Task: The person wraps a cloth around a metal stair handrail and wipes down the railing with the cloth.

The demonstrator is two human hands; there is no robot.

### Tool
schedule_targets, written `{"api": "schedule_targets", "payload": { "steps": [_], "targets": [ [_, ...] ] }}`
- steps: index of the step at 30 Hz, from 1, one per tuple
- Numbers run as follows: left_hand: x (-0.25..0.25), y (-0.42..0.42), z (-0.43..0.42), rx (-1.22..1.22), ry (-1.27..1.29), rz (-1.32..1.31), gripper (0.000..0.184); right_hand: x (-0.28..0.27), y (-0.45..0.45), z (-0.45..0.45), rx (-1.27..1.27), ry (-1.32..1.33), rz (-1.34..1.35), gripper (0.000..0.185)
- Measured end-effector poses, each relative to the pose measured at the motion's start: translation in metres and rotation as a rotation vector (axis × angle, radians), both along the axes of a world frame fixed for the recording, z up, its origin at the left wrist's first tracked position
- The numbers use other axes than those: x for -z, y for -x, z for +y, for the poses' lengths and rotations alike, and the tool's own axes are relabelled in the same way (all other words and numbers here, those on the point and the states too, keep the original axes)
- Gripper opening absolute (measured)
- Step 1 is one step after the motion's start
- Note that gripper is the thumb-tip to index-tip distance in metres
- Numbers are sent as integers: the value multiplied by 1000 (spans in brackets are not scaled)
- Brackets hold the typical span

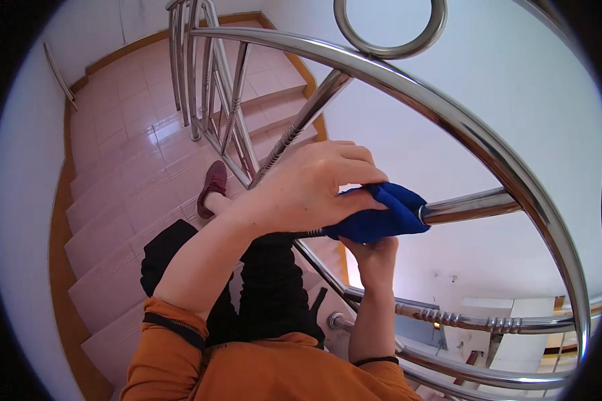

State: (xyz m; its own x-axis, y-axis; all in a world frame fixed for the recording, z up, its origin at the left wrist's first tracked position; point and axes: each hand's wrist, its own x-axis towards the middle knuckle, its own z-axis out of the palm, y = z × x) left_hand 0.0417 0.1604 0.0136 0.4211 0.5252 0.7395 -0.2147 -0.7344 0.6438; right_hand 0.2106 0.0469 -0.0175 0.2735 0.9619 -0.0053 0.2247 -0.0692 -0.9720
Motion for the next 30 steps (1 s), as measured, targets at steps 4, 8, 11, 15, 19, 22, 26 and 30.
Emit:
{"api": "schedule_targets", "payload": {
  "steps": [4, 8, 11, 15, 19, 22, 26, 30],
  "targets": [
    [-10, 0, -8, -11, -44, -43, 24, -16, -3, -3, 28, -7, 7, 45],
    [-15, 1, -12, -85, -112, -65, 26, -21, -8, -3, -64, 4, -167, 61],
    [-15, -1, -12, -111, -126, -83, 27, -34, -2, -9, -102, -127, -167, 63],
    [-16, -1, -13, -125, -129, -81, 27, -42, 1, -14, 62, -321, 6, 50],
    [-16, -3, -14, -149, -156, -91, 27, -52, 8, -8, 167, -389, 0, 37],
    [-16, -1, -16, -171, -162, -89, 26, -56, 19, -4, 122, -470, -24, 35],
    [-16, 0, -13, -158, -166, -52, 26, -49, 11, -2, 135, -462, -7, 33],
    [-12, -1, -9, -134, -150, -64, 25, -39, 17, 2, 156, -490, -112, 33]
  ]
}}
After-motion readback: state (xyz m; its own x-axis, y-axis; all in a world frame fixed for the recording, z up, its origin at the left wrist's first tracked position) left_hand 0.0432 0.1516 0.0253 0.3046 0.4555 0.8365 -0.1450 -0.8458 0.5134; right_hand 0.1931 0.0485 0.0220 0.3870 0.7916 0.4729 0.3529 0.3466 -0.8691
